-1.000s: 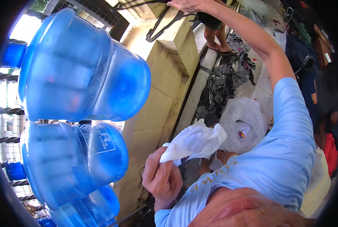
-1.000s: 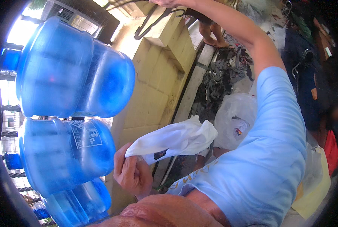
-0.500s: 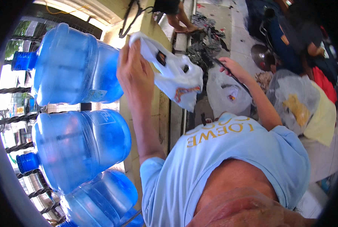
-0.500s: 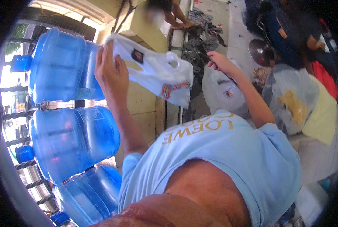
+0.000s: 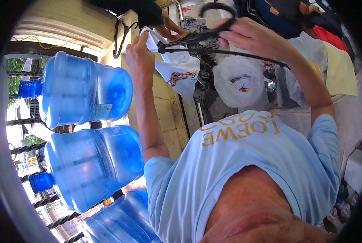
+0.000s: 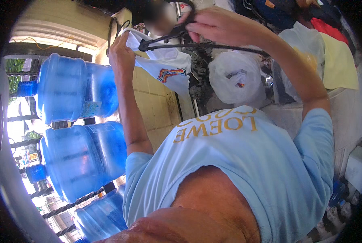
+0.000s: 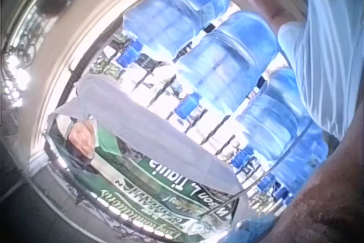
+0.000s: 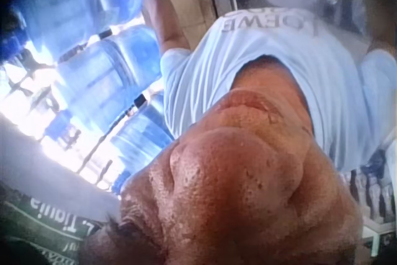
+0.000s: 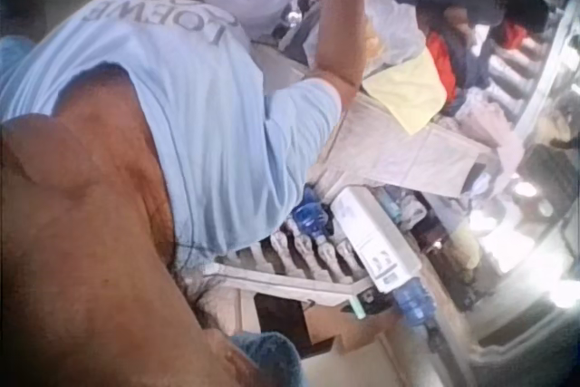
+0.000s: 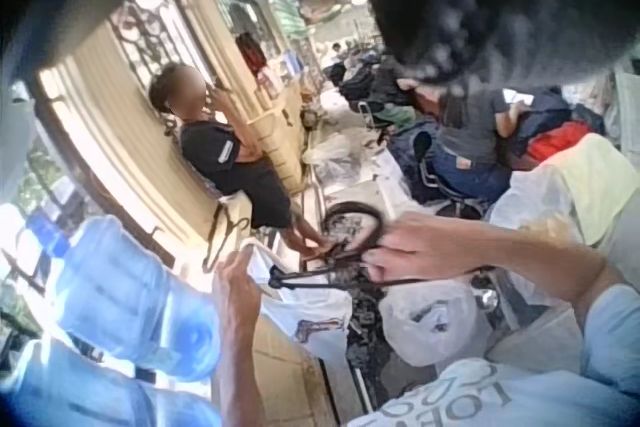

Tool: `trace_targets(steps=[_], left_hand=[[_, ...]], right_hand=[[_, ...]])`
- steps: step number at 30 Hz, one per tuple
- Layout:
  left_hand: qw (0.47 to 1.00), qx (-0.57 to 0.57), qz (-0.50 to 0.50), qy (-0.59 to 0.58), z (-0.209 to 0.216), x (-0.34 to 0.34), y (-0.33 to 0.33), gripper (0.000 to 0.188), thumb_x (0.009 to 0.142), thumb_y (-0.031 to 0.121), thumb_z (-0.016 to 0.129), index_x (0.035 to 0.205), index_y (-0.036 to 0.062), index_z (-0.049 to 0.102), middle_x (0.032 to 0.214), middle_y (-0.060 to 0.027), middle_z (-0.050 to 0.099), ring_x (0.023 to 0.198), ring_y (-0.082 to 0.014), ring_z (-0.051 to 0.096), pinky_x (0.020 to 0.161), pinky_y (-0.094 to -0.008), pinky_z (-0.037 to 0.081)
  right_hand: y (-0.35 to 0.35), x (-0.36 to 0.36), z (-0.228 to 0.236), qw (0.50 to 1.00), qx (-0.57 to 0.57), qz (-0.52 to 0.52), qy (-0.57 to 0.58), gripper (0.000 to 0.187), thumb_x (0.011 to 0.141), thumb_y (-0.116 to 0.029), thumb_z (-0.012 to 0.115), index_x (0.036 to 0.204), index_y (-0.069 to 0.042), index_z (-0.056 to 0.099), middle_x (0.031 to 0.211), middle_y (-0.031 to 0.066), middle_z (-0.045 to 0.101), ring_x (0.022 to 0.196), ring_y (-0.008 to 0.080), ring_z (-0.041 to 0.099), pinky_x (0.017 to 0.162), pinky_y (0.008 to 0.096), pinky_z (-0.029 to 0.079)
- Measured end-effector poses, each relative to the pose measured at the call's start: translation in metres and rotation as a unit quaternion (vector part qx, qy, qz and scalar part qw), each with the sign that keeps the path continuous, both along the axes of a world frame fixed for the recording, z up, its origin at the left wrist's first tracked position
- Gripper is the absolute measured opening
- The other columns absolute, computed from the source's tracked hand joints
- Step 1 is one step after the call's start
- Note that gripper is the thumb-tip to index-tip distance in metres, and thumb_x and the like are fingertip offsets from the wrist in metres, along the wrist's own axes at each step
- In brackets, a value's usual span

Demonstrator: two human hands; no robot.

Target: The person retrieves white t-shirts from a plastic bag, places them on hangers, and hangs them on a metal rack. The person repeats this process for multiple shirts while moving around a cluttered workspace.

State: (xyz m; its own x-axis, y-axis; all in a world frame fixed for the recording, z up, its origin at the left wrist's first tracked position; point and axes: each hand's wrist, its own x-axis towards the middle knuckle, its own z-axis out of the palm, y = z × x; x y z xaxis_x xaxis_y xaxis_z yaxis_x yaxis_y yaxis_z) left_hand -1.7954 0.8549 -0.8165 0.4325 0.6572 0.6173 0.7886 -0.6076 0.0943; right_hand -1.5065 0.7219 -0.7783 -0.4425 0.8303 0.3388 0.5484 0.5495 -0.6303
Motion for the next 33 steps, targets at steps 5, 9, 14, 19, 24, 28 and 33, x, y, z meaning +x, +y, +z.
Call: trace_targets(steps=[5,9,14,19,24,28,33], left_hand=[[0.999,0.027,-0.004,0.027,0.011,0.029,-0.036,0.044,0.073,-0.006,0.059,0.111,0.0138,0.069,0.112,-0.0040,0.067,0.090,-0.0316,0.062,0.077,-0.0407,0.052],[0.988,0.124,-0.002,0.095,0.039,0.053,-0.077,0.040,0.074,0.002,0.065,0.111,0.0147,0.064,0.105,-0.0032,0.063,0.097,-0.0267,0.056,0.082,-0.0380,0.044],[0.972,0.198,-0.119,0.043,0.039,0.079,-0.053,0.030,0.081,0.007,0.064,0.111,0.0108,0.061,0.097,-0.0085,0.057,0.083,-0.0304,0.059,0.073,-0.0411,0.046],[0.973,0.185,-0.134,0.047,0.045,0.090,-0.072,0.025,0.083,0.008,0.065,0.108,0.0117,0.062,0.096,-0.0057,0.057,0.080,-0.0264,0.062,0.065,-0.0389,0.048],[0.967,0.171,-0.187,0.018,0.076,0.099,-0.100,0.026,0.085,0.007,0.064,0.111,0.0095,0.062,0.098,-0.0083,0.057,0.079,-0.0305,0.062,0.066,-0.0408,0.050],[0.968,0.124,-0.218,-0.010,0.092,0.103,-0.118,0.023,0.087,0.005,0.063,0.110,0.0049,0.063,0.096,-0.0095,0.058,0.076,-0.0300,0.060,0.065,-0.0394,0.049],[0.969,0.118,-0.216,-0.015,0.096,0.094,-0.131,0.023,0.086,0.001,0.062,0.109,0.0030,0.063,0.092,-0.0114,0.057,0.074,-0.0296,0.059,0.064,-0.0384,0.047]], right_hand=[[0.049,-0.012,-0.022,1.000,-0.009,-0.011,-0.017,0.028,0.100,-0.019,0.045,0.121,-0.004,0.056,0.076,0.0017,0.060,0.064,0.0112,0.052,0.062,0.0278,0.044],[0.060,-0.011,-0.003,0.968,-0.133,0.056,0.204,0.021,0.099,-0.024,0.051,0.103,-0.005,0.057,0.074,0.0029,0.061,0.066,0.0140,0.057,0.060,0.0294,0.046],[0.034,0.023,0.004,0.969,0.184,-0.112,0.120,0.020,0.094,-0.022,0.058,0.097,-0.003,0.056,0.081,0.0076,0.060,0.071,0.0223,0.055,0.064,0.0354,0.043],[-0.009,0.025,-0.040,0.761,0.580,-0.248,0.150,0.029,0.092,-0.030,0.060,0.104,-0.003,0.057,0.088,0.0114,0.060,0.079,0.0275,0.059,0.070,0.0352,0.047],[-0.100,0.031,-0.164,0.922,0.166,-0.333,0.104,0.051,0.090,-0.041,0.062,0.124,-0.004,0.053,0.115,0.0144,0.060,0.104,0.0291,0.056,0.092,0.0380,0.044],[-0.088,0.042,-0.212,0.860,-0.247,-0.167,0.415,0.056,0.091,-0.037,0.062,0.133,-0.004,0.046,0.121,0.0077,0.056,0.114,0.0184,0.050,0.098,0.0323,0.039],[-0.079,0.032,-0.197,0.857,-0.271,-0.067,0.433,0.055,0.086,-0.034,0.070,0.130,-0.006,0.051,0.118,0.0092,0.058,0.105,0.0192,0.056,0.093,0.0300,0.042]])
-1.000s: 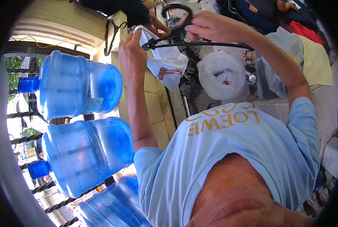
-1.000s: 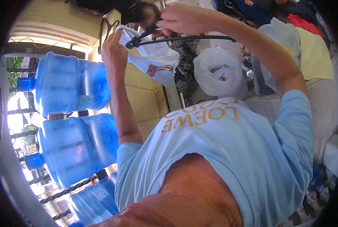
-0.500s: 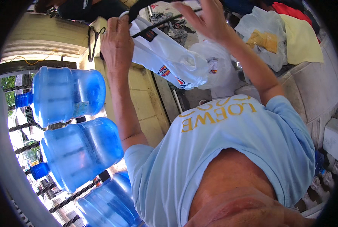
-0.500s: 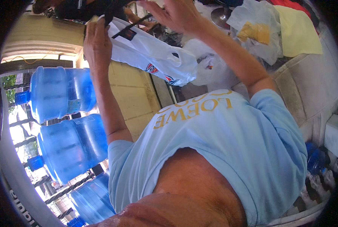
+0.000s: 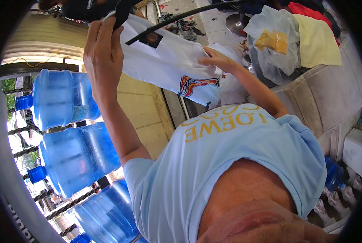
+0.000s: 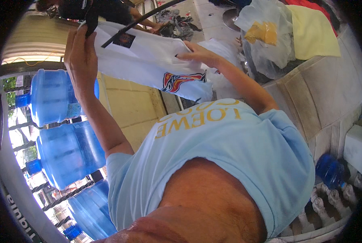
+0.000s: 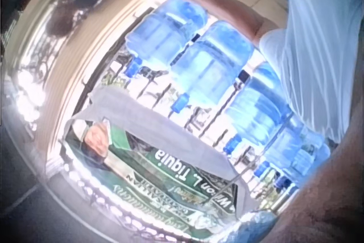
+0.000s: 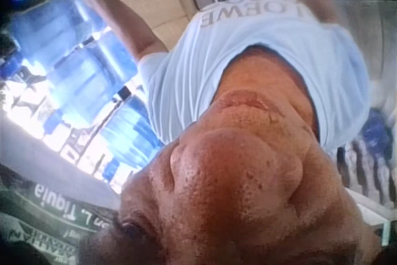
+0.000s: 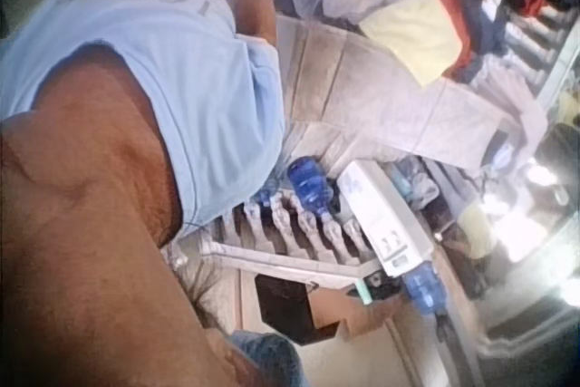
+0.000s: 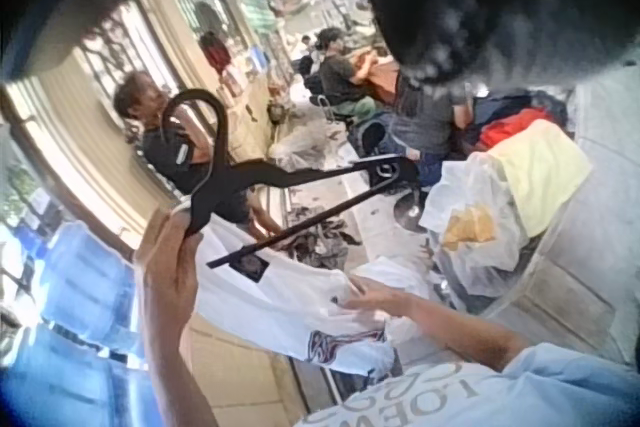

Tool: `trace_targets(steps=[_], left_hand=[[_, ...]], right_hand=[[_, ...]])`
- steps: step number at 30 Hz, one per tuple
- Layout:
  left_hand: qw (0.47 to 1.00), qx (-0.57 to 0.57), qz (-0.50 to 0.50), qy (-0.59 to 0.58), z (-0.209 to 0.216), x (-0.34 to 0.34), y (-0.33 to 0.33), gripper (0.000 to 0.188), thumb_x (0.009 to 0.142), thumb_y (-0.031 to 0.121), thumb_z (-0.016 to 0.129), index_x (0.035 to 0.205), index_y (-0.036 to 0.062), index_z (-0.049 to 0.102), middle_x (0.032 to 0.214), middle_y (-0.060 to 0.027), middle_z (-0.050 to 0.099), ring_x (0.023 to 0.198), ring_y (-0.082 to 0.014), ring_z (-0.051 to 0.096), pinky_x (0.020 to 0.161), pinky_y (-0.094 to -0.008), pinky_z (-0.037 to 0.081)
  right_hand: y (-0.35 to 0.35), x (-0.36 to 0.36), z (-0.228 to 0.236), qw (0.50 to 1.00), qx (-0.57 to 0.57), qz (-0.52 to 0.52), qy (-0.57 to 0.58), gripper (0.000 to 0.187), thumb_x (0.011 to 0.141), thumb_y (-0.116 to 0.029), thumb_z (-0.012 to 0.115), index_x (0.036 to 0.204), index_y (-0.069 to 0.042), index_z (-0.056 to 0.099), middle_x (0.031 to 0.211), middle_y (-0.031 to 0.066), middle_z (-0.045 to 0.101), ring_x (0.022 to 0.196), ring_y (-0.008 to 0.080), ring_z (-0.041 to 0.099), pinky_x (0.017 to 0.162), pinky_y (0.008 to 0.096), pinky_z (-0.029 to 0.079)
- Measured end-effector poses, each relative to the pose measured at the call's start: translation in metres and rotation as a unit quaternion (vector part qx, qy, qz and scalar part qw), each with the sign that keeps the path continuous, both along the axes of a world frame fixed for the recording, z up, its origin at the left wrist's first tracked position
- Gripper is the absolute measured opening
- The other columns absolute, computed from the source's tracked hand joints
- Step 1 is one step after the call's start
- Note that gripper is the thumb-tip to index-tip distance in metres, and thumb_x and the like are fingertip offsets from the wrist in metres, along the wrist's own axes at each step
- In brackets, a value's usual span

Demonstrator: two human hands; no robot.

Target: The person retrieves white t-shirts from a plastic bag, places them on hangers, and hangs them on a metal rack. The person repeats this process for multiple shirts while moving around a cluttered workspace.

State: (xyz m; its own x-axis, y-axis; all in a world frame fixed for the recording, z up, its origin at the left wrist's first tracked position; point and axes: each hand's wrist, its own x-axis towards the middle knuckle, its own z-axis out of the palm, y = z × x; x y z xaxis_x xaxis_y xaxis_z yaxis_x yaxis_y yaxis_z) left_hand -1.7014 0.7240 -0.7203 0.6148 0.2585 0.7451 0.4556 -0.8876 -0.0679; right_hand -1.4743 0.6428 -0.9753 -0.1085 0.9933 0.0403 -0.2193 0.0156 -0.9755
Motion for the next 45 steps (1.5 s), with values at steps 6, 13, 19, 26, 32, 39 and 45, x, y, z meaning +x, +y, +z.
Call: trace_targets(steps=[6,13,19,26,32,39,45], left_hand=[[0.998,-0.013,0.065,0.019,-0.002,-0.022,-0.017,0.023,0.086,-0.001,0.060,0.109,0.0022,0.061,0.090,-0.0132,0.056,0.074,-0.0313,0.058,0.064,-0.0397,0.046],[0.982,-0.048,0.167,0.074,-0.037,-0.085,-0.007,0.024,0.085,-0.001,0.058,0.109,0.0030,0.062,0.092,-0.0127,0.057,0.077,-0.0322,0.060,0.064,-0.0420,0.046],[0.968,-0.065,0.215,0.108,-0.057,-0.104,-0.002,0.027,0.082,-0.001,0.060,0.108,0.0050,0.063,0.094,-0.0093,0.059,0.081,-0.0295,0.061,0.069,-0.0399,0.047],[0.971,-0.087,0.205,0.084,-0.079,-0.096,0.010,0.025,0.082,0.001,0.063,0.106,0.0043,0.064,0.094,-0.0097,0.058,0.080,-0.0305,0.060,0.067,-0.0406,0.046],[0.982,-0.090,0.167,-0.019,-0.086,-0.114,0.015,0.024,0.082,0.000,0.062,0.106,0.0027,0.064,0.094,-0.0122,0.059,0.082,-0.0320,0.060,0.069,-0.0400,0.047],[0.985,-0.084,0.152,0.020,-0.090,-0.089,0.037,0.031,0.086,-0.002,0.056,0.116,0.0013,0.060,0.093,-0.0200,0.059,0.086,-0.0379,0.059,0.071,-0.0445,0.048],[0.990,-0.045,0.137,-0.014,0.013,-0.107,-0.002,0.025,0.091,0.012,0.061,0.109,-0.0055,0.063,0.097,-0.0247,0.064,0.089,-0.0391,0.060,0.082,-0.0504,0.046]], right_hand=[[0.041,0.002,0.011,0.911,0.231,-0.203,-0.277,0.033,0.083,-0.004,0.066,0.115,-0.008,0.056,0.099,0.0036,0.060,0.087,0.0131,0.057,0.071,0.0263,0.050],[0.087,0.052,0.066,0.849,0.314,-0.150,-0.398,0.016,0.074,-0.003,0.059,0.090,-0.002,0.057,0.069,0.0080,0.053,0.067,0.0184,0.054,0.063,0.0323,0.045],[0.102,0.041,0.105,0.825,0.275,-0.025,-0.494,0.010,0.074,-0.003,0.056,0.081,-0.002,0.049,0.065,0.0083,0.047,0.058,0.0178,0.044,0.056,0.0326,0.036],[0.096,0.004,0.138,0.791,0.305,-0.014,-0.531,0.009,0.075,-0.007,0.061,0.076,-0.002,0.053,0.062,0.0080,0.047,0.056,0.0170,0.045,0.053,0.0331,0.036],[0.104,0.014,0.145,0.764,0.473,0.005,-0.439,0.009,0.083,-0.005,0.069,0.091,-0.003,0.065,0.101,0.0074,0.060,0.091,0.0179,0.060,0.084,0.0283,0.046],[0.104,0.032,0.094,0.952,0.302,0.050,-0.020,0.029,0.084,0.004,0.065,0.111,-0.006,0.061,0.109,0.0049,0.063,0.107,0.0151,0.058,0.093,0.0316,0.047],[0.101,-0.005,0.218,0.830,0.437,-0.040,-0.344,0.024,0.077,-0.010,0.073,0.098,-0.007,0.062,0.095,0.0090,0.064,0.090,0.0251,0.062,0.075,0.0361,0.048]])
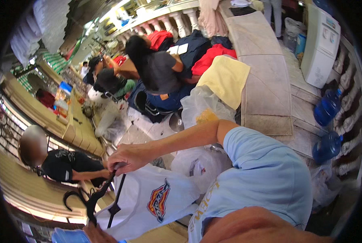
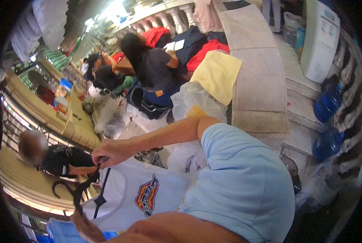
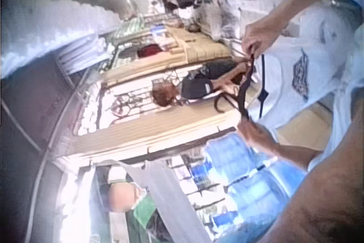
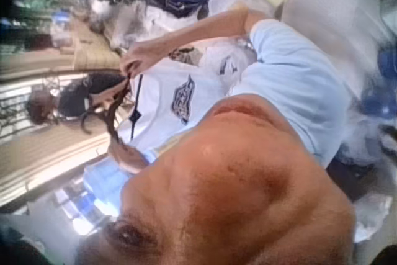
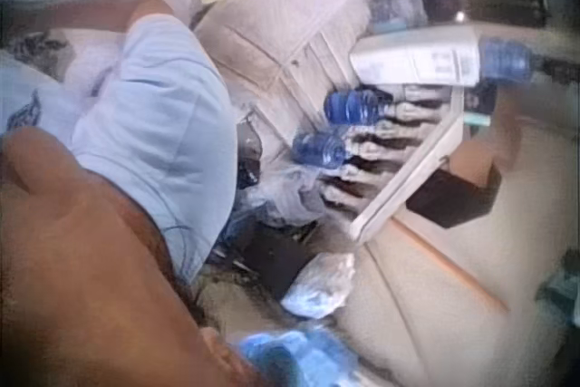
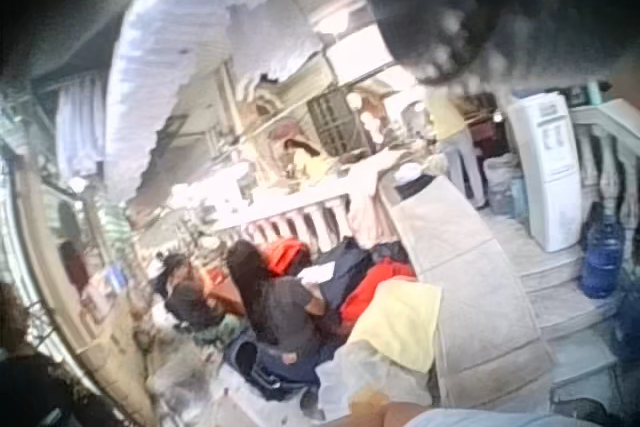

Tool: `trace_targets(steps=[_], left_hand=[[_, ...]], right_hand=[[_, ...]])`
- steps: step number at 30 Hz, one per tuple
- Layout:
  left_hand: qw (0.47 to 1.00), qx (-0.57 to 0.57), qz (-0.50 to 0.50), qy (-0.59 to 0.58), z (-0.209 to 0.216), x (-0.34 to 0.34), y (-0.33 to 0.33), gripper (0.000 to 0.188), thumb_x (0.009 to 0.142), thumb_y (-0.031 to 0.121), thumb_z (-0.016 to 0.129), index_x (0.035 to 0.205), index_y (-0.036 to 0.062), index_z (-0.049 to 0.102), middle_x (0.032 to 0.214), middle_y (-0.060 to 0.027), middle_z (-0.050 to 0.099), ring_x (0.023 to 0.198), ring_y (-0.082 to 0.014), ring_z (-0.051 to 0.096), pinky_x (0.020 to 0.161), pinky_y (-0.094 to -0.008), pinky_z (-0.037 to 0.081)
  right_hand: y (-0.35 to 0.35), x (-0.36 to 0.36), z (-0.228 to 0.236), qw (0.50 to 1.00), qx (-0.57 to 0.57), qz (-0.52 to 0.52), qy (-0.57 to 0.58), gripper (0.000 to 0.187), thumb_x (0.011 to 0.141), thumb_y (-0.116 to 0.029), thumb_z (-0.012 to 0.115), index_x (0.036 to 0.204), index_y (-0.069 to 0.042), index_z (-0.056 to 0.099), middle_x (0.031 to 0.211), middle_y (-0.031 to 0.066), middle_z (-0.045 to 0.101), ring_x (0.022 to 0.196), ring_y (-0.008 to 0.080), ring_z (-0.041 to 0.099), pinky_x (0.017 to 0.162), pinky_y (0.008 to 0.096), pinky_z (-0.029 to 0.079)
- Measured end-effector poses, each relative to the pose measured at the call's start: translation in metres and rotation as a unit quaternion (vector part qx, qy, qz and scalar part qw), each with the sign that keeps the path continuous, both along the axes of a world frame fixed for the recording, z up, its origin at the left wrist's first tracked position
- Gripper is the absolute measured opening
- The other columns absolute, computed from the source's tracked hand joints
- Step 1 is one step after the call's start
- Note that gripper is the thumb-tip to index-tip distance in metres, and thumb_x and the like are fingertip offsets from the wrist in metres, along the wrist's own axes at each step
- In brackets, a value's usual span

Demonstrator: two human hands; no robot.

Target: The person retrieves white t-shirts from a plastic bag, places them on hangers, and hangs them on a metal rack. The person repeats this process for multiple shirts while moving around a cluttered workspace.

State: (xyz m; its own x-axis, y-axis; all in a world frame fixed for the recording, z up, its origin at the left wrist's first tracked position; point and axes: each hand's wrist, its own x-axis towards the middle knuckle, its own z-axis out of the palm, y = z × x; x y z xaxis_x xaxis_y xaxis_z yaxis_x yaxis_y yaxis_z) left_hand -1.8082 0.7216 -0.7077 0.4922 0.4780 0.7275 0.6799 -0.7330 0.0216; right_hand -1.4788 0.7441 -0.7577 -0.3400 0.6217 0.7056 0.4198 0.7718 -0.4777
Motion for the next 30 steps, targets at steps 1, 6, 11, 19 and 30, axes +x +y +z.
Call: trace_targets(steps=[1,6,11,19,30], left_hand=[[0.997,0.058,0.024,0.036,0.011,0.012,-0.001,0.023,0.091,0.010,0.060,0.107,-0.0071,0.063,0.094,-0.0251,0.063,0.086,-0.0423,0.058,0.078,-0.0495,0.047],[0.998,0.060,0.008,0.008,-0.029,0.062,0.007,0.020,0.091,0.010,0.055,0.102,-0.0044,0.064,0.092,-0.0213,0.064,0.085,-0.0402,0.059,0.078,-0.0482,0.047],[0.998,-0.048,0.045,0.007,-0.055,0.081,0.006,0.027,0.090,0.007,0.051,0.115,-0.0032,0.057,0.100,-0.0228,0.056,0.095,-0.0417,0.055,0.080,-0.0483,0.044],[0.998,0.036,0.001,0.042,-0.024,0.101,0.031,0.025,0.092,0.009,0.056,0.115,-0.0008,0.062,0.108,-0.0226,0.061,0.097,-0.0387,0.060,0.080,-0.0440,0.048],[0.989,-0.017,-0.133,-0.060,-0.038,0.108,0.059,0.021,0.084,-0.003,0.060,0.105,-0.0060,0.062,0.092,-0.0176,0.060,0.082,-0.0342,0.060,0.072,-0.0393,0.048]], right_hand=[[-0.013,0.005,0.010,0.992,0.088,-0.088,-0.013,0.024,0.076,-0.010,0.073,0.098,-0.008,0.062,0.097,0.0085,0.061,0.091,0.0253,0.061,0.076,0.0363,0.047],[-0.045,0.029,-0.021,0.914,0.203,-0.350,-0.028,0.026,0.072,-0.006,0.071,0.096,-0.012,0.062,0.107,0.0068,0.052,0.098,0.0250,0.055,0.082,0.0368,0.045],[-0.006,0.036,-0.071,0.926,0.157,-0.343,0.023,0.025,0.072,0.002,0.060,0.096,-0.006,0.061,0.094,0.0113,0.053,0.087,0.0316,0.058,0.073,0.0392,0.051],[-0.011,0.053,0.033,0.933,0.219,-0.283,-0.043,0.009,0.072,-0.002,0.063,0.081,-0.003,0.062,0.078,0.0090,0.061,0.066,0.0237,0.062,0.059,0.0330,0.050],[-0.022,0.062,-0.002,0.953,0.020,-0.255,-0.159,0.027,0.087,-0.015,0.066,0.112,-0.006,0.064,0.098,0.0124,0.067,0.089,0.0287,0.064,0.078,0.0356,0.050]])
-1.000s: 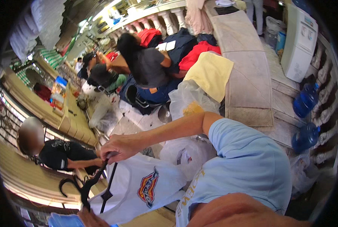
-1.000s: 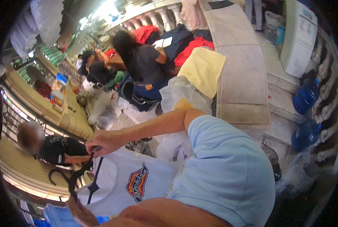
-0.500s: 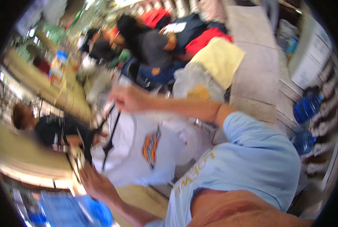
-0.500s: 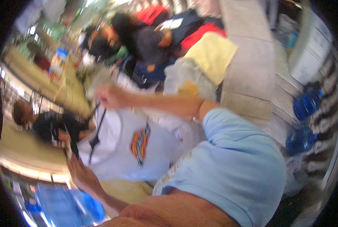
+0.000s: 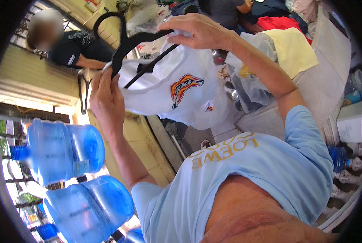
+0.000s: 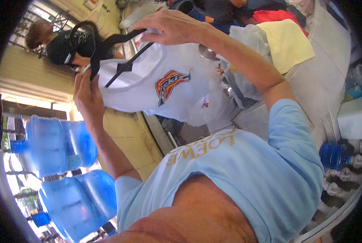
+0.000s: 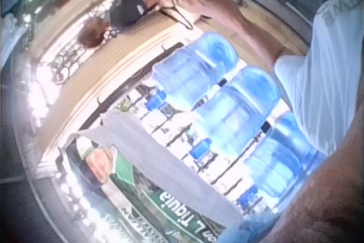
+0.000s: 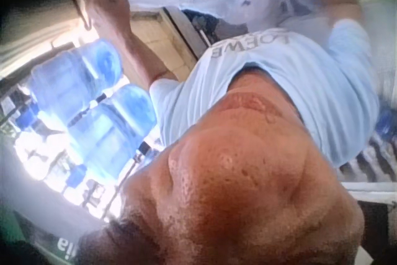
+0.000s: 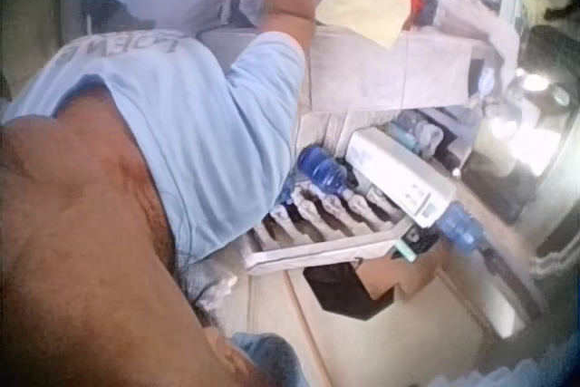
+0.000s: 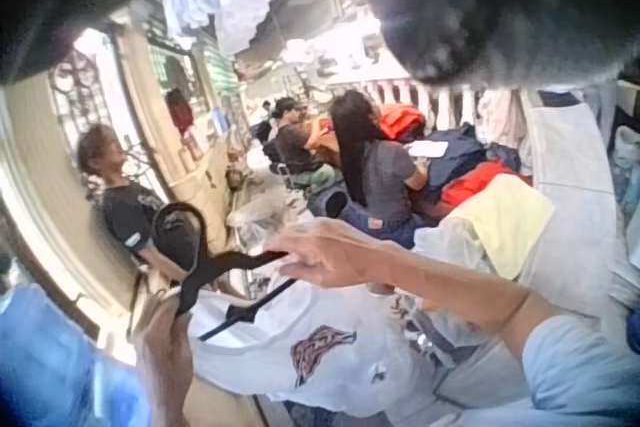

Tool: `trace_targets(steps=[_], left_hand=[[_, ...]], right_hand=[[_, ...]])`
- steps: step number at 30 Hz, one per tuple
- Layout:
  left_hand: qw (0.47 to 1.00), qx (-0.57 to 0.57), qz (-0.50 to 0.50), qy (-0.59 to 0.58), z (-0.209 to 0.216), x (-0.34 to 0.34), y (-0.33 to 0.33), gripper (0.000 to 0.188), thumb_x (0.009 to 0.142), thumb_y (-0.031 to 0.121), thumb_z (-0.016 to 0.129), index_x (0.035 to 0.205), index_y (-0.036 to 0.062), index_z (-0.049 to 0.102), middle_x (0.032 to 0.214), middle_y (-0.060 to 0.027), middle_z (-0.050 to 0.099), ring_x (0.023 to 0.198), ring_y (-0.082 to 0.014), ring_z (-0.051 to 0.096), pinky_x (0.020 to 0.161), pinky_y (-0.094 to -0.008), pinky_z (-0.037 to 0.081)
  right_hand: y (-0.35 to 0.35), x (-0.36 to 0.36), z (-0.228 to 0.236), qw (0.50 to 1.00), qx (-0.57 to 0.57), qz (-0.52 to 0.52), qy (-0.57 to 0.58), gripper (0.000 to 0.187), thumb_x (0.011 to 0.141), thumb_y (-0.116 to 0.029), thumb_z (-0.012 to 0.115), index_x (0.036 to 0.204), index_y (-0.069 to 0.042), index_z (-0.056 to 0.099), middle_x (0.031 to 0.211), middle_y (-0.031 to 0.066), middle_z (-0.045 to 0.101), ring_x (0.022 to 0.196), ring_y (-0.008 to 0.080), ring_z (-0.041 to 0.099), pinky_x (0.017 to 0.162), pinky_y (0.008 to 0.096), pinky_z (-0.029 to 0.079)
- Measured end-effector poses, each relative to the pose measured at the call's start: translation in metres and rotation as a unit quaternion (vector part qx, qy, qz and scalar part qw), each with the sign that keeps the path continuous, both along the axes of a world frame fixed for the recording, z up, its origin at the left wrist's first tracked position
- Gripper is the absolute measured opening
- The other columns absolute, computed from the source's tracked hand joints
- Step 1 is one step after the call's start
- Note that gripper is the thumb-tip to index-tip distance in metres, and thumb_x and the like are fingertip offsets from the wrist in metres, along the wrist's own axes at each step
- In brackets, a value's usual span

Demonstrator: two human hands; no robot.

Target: The person retrieves white t-shirts from a plastic bag, places them on hangers, and hangs them on a metal rack. The person repeats this process for multiple shirts while moving around a cluttered workspace.

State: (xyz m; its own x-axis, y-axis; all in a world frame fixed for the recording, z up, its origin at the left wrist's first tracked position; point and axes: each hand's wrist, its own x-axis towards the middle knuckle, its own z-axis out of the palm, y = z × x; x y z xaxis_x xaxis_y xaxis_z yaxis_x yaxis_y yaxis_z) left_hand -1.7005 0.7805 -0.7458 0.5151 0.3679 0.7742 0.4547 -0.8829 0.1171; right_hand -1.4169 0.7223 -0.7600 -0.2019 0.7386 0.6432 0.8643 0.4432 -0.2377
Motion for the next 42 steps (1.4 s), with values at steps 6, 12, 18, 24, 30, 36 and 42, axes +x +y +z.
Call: trace_targets(steps=[6,12,18,24,30,36,42], left_hand=[[0.997,0.036,0.056,0.025,-0.003,-0.015,0.027,0.025,0.077,0.002,0.063,0.103,0.0016,0.066,0.096,-0.0133,0.063,0.087,-0.0313,0.060,0.077,-0.0385,0.047],[0.992,0.040,0.011,-0.123,-0.035,-0.025,-0.009,0.032,0.075,0.007,0.067,0.106,0.0055,0.063,0.118,-0.0125,0.053,0.103,-0.0274,0.052,0.086,-0.0405,0.043],[0.807,-0.384,-0.053,-0.446,-0.144,-0.023,-0.010,0.030,0.093,0.023,0.063,0.111,-0.0003,0.061,0.113,-0.0067,0.056,0.100,-0.0140,0.052,0.082,-0.0276,0.043],[0.766,-0.441,-0.164,-0.438,-0.101,-0.040,-0.003,0.025,0.094,0.018,0.063,0.111,0.0003,0.065,0.101,-0.0041,0.068,0.085,-0.0089,0.061,0.078,-0.0237,0.048],[0.719,-0.503,-0.157,-0.452,-0.098,-0.044,0.001,0.020,0.092,0.020,0.066,0.098,0.0008,0.068,0.087,-0.0022,0.069,0.071,-0.0066,0.060,0.062,-0.0211,0.047],[0.812,-0.447,-0.025,-0.374,-0.112,-0.058,-0.003,0.029,0.091,0.029,0.068,0.080,0.0013,0.069,0.070,-0.0015,0.066,0.055,-0.0103,0.054,0.049,-0.0247,0.039],[0.939,0.041,0.340,-0.017,-0.083,-0.052,-0.024,0.032,0.085,0.036,0.070,0.095,0.0062,0.067,0.089,-0.0078,0.066,0.076,-0.0268,0.061,0.067,-0.0368,0.044]], right_hand=[[0.009,0.014,-0.025,0.994,0.088,-0.007,-0.070,0.027,0.089,-0.016,0.063,0.113,-0.002,0.064,0.098,0.0148,0.068,0.084,0.0305,0.065,0.072,0.0372,0.051],[0.001,0.011,-0.023,0.992,0.120,-0.015,-0.018,0.024,0.090,-0.013,0.063,0.111,-0.002,0.066,0.098,0.0132,0.069,0.080,0.0249,0.067,0.069,0.0311,0.052],[-0.009,0.012,-0.033,0.996,0.082,0.016,0.031,0.026,0.089,-0.007,0.063,0.114,-0.001,0.064,0.099,0.0132,0.069,0.080,0.0222,0.069,0.067,0.0281,0.052],[-0.010,0.014,-0.018,0.993,0.110,0.039,-0.003,0.024,0.089,-0.007,0.063,0.113,-0.001,0.064,0.099,0.0128,0.068,0.080,0.0235,0.068,0.068,0.0289,0.052],[-0.019,0.012,-0.056,0.999,0.025,0.009,0.030,0.023,0.087,-0.016,0.065,0.108,-0.006,0.068,0.095,0.0125,0.070,0.079,0.0287,0.067,0.068,0.0344,0.053],[-0.026,0.018,-0.061,0.997,0.031,0.032,0.060,0.023,0.087,-0.014,0.066,0.110,-0.007,0.068,0.096,0.0108,0.071,0.076,0.0231,0.068,0.066,0.0299,0.053],[-0.026,0.020,-0.069,0.998,0.034,0.026,0.040,0.022,0.088,-0.014,0.067,0.109,-0.008,0.070,0.095,0.0094,0.071,0.068,0.0201,0.064,0.061,0.0293,0.051]])
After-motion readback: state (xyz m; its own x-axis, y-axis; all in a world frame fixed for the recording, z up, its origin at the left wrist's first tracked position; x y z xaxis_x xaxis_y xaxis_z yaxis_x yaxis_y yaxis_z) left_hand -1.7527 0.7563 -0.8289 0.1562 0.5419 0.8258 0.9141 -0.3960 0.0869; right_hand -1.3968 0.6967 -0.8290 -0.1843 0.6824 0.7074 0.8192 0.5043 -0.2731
